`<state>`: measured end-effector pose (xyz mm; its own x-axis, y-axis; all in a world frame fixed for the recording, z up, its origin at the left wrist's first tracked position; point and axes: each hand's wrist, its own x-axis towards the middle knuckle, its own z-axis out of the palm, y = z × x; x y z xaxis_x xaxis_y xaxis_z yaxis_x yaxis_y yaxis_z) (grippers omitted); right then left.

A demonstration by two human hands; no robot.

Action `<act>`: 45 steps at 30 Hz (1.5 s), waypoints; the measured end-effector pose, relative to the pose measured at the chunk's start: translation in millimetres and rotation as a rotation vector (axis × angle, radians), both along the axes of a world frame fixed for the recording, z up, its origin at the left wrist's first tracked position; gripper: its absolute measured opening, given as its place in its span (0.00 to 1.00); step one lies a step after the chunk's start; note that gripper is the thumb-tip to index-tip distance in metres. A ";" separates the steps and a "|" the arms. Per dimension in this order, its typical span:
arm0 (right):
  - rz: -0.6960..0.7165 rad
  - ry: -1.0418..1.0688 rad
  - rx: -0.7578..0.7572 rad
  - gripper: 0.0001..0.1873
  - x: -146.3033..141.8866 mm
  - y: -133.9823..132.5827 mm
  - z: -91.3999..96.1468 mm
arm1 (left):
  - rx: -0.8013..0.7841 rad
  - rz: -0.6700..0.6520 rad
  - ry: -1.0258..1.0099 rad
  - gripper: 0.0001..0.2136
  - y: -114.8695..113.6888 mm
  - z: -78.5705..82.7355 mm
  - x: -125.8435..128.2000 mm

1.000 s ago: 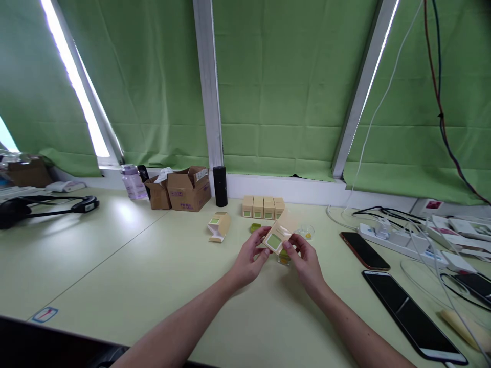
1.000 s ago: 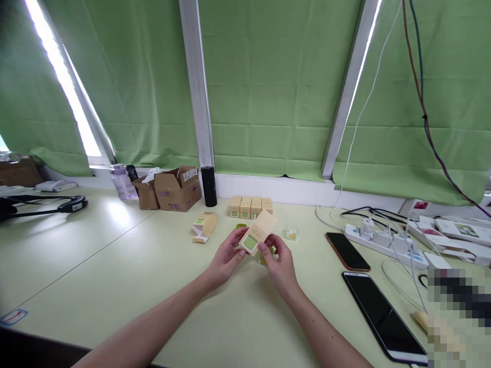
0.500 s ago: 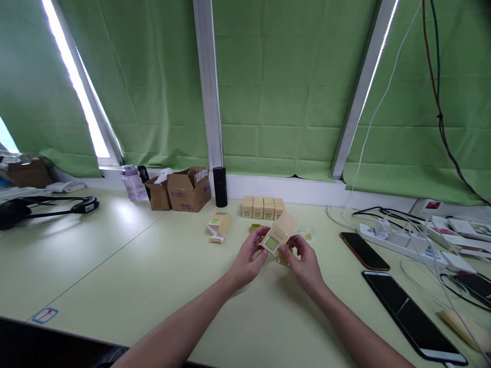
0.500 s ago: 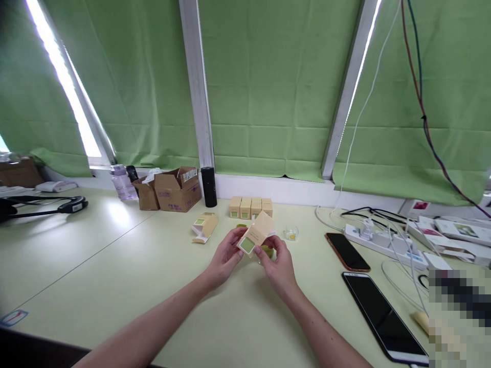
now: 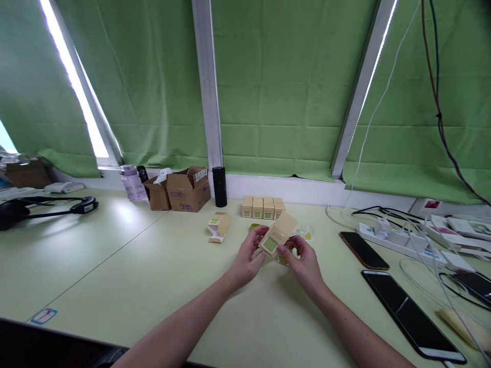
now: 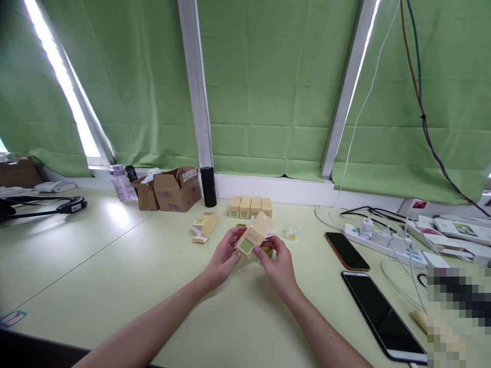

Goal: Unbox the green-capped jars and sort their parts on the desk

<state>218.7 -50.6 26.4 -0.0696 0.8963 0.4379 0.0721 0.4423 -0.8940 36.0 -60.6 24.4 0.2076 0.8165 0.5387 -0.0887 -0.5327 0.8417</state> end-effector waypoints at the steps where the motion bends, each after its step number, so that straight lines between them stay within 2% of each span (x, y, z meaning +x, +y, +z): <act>1: 0.000 0.001 -0.001 0.17 0.0 -0.1 0.0 | 0.003 0.000 0.007 0.22 0.1 0.0 -0.2; 23: -0.003 0.050 -0.021 0.18 -0.2 -1.8 1.3 | 0.012 -0.017 0.027 0.29 0.9 -0.3 -0.8; 29: 0.015 0.122 -0.070 0.22 1.8 3.3 -4.5 | 0.016 -0.026 0.037 0.32 2.6 -3.0 -2.9; 34: 0.030 0.138 -0.070 0.22 3.3 7.3 -6.9 | -0.004 -0.077 0.029 0.29 2.3 -3.4 -2.3; 38: 0.036 0.143 -0.082 0.23 3.2 6.7 -7.1 | -0.030 -0.031 0.020 0.24 0.9 -1.5 0.9; 45: 0.051 0.172 -0.094 0.24 3.1 6.8 -7.5 | -0.032 -0.052 -0.004 0.25 -0.6 2.2 3.1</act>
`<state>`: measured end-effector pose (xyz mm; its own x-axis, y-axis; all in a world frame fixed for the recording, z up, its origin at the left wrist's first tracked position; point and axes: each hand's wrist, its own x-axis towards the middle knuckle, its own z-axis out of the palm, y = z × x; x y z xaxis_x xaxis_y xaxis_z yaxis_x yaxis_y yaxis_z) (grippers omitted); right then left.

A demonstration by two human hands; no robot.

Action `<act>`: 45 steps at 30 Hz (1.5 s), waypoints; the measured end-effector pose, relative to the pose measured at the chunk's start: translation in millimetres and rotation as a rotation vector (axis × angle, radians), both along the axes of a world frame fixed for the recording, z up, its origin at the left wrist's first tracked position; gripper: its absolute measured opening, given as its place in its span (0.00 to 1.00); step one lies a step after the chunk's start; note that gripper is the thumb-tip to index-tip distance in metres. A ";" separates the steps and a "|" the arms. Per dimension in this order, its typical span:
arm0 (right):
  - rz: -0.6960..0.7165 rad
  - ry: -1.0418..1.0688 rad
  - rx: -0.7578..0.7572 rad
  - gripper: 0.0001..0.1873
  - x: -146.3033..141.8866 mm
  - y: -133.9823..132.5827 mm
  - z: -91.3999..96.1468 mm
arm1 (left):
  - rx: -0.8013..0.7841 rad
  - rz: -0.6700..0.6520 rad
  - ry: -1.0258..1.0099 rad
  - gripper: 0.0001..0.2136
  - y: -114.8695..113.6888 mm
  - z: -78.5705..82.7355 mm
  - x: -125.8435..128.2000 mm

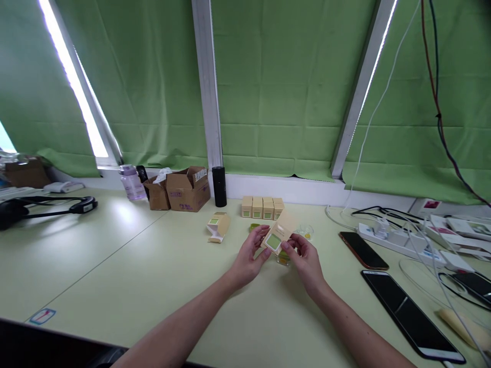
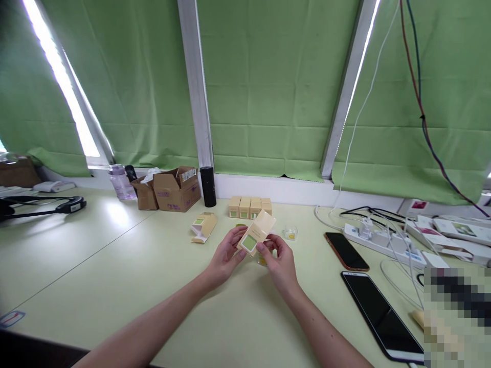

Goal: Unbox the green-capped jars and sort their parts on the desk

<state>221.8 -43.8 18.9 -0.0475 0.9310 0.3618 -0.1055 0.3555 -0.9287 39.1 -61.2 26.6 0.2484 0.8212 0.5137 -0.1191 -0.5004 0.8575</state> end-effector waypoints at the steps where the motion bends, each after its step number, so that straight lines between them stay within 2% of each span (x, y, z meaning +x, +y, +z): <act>1: 0.000 0.004 0.000 0.24 0.1 0.3 -0.4 | 0.000 -0.004 -0.002 0.26 -0.1 0.1 -0.1; 24: -0.019 0.014 -0.016 0.24 1.3 -0.8 3.6 | -0.005 -0.044 0.006 0.29 1.8 -4.0 -3.7; 31: 0.002 0.131 -0.128 0.28 5.0 1.0 8.5 | 0.002 -0.070 0.029 0.33 1.5 -6.5 -1.8; 36: -0.002 0.147 -0.144 0.28 3.2 0.3 8.6 | 0.024 0.105 0.158 0.33 -0.7 -3.9 -2.2; 40: 0.016 0.131 -0.122 0.28 1.4 -0.6 6.9 | 0.079 0.299 0.302 0.27 -1.2 -3.9 -1.8; 45: 0.055 0.121 -0.121 0.29 0.7 0.8 2.8 | 0.212 0.451 0.370 0.20 -0.4 -5.2 -1.8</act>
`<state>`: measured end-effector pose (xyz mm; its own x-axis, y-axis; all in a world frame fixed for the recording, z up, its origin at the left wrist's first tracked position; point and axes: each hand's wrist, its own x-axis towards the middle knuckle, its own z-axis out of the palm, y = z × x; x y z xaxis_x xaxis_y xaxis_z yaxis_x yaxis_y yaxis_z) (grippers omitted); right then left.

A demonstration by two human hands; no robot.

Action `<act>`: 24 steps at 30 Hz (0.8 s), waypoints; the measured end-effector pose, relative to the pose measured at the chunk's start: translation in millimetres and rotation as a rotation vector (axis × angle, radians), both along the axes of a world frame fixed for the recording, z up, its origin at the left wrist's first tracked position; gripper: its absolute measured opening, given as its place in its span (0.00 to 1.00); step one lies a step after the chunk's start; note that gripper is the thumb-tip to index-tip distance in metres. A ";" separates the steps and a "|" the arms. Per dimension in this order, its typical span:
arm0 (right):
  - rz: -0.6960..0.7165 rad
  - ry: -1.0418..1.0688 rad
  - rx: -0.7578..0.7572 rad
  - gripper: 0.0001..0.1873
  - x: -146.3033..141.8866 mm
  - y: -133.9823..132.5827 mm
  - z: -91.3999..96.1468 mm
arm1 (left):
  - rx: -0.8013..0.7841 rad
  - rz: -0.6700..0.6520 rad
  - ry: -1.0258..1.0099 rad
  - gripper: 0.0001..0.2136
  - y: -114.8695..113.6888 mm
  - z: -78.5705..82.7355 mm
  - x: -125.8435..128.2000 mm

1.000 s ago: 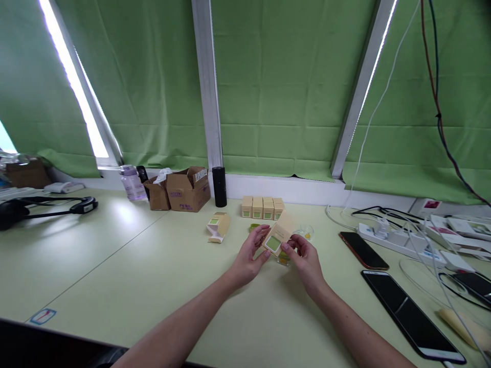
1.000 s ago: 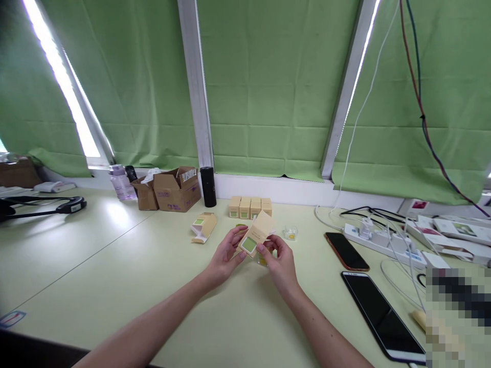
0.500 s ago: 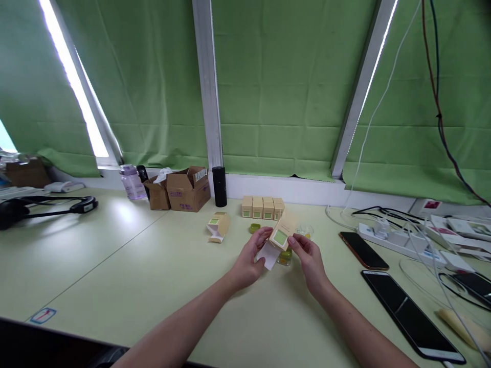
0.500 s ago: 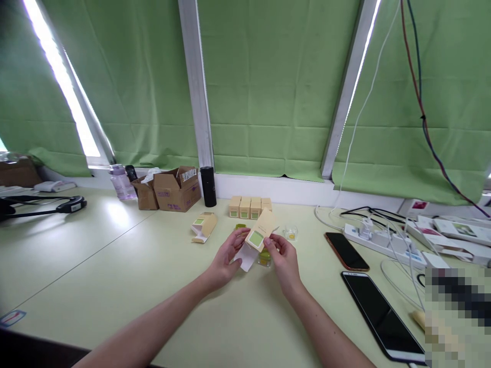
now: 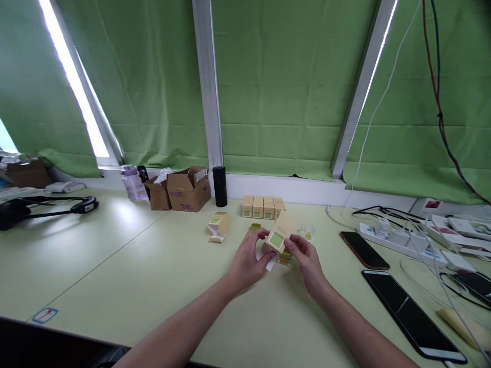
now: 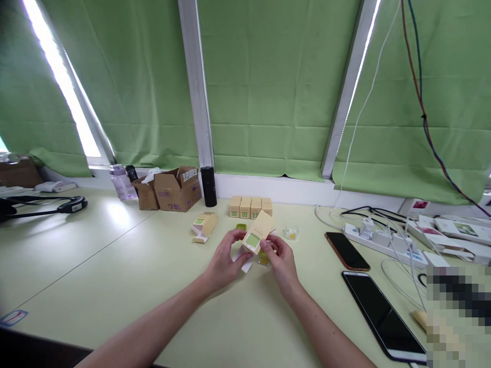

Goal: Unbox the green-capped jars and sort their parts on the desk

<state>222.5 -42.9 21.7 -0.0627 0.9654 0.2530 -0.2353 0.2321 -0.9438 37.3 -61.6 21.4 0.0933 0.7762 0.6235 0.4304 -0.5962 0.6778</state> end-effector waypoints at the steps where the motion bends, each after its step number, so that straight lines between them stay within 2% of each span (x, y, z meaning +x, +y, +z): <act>1: -0.001 0.003 0.000 0.29 -0.1 0.5 -0.7 | 0.014 0.019 0.018 0.19 -0.1 0.0 0.0; 5: -0.035 0.014 -0.011 0.29 -0.7 1.7 -0.7 | 0.022 0.028 0.057 0.15 -1.8 0.3 -0.2; 9: -0.070 0.015 -0.015 0.29 0.0 2.5 1.5 | 0.011 -0.091 0.017 0.16 -3.0 0.2 -2.1; 12: -0.089 0.023 -0.024 0.30 0.6 3.2 2.1 | -0.053 -0.164 -0.020 0.16 -2.8 0.4 -4.3; 19: -0.048 0.020 -0.051 0.28 -0.6 5.5 -2.0 | -0.062 -0.103 -0.017 0.14 -2.6 3.6 -2.0; 24: 0.005 -0.004 -0.050 0.28 -0.9 4.9 -1.9 | -0.078 -0.069 -0.043 0.18 -1.6 3.9 1.2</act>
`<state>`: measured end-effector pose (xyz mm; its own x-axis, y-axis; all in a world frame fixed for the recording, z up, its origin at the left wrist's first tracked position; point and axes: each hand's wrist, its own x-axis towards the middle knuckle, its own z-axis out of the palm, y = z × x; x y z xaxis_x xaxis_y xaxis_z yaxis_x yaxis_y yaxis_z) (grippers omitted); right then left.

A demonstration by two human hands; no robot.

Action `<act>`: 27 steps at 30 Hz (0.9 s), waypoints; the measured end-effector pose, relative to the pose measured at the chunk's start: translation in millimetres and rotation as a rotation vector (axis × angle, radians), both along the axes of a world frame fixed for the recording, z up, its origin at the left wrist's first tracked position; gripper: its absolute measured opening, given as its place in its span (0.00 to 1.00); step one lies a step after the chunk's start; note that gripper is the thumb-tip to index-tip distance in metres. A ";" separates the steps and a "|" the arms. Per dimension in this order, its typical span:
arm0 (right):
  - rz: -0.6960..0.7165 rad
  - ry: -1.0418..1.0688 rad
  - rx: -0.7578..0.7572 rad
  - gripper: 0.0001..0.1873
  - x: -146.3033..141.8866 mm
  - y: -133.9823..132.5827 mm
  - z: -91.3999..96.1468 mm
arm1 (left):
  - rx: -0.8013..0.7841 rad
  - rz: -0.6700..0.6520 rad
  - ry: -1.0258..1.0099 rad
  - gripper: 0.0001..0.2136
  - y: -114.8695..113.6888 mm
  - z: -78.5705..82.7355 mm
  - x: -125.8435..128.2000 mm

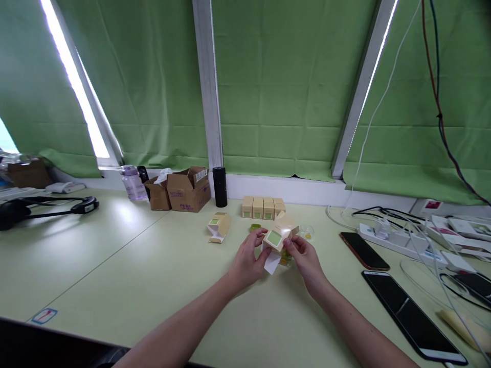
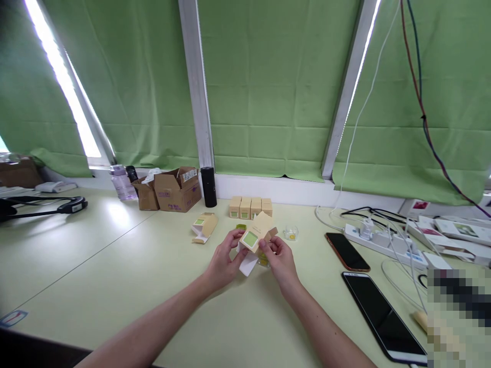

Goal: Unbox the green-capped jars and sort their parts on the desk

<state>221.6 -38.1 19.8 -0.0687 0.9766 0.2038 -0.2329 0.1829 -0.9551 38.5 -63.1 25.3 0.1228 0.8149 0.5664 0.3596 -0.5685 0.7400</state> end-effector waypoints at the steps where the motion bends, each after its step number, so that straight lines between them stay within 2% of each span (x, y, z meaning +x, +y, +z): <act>1: 0.018 -0.004 0.001 0.28 -0.2 -0.7 1.0 | -0.007 -0.018 -0.009 0.19 0.1 -0.3 0.2; 5: 0.053 -0.031 -0.003 0.30 -0.8 -3.7 6.9 | -0.038 -0.087 -0.045 0.25 -1.9 0.3 0.5; 10: 0.030 -0.038 -0.026 0.30 0.5 -6.5 12.0 | -0.045 -0.210 -0.112 0.19 -6.6 5.7 -0.4; 20: 0.028 0.009 -0.061 0.32 4.5 -6.2 9.1 | -0.273 -0.419 -0.413 0.25 -0.1 -1.3 -5.0; 27: -0.027 0.017 -0.081 0.32 1.7 -4.2 8.0 | -0.404 -0.556 -0.566 0.26 4.0 2.4 -6.1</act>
<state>223.3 -42.2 27.8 -0.0394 0.9914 0.1245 -0.2455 0.1112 -0.9630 32.5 -59.1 27.7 0.3490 0.8716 0.3443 -0.3705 -0.2092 0.9050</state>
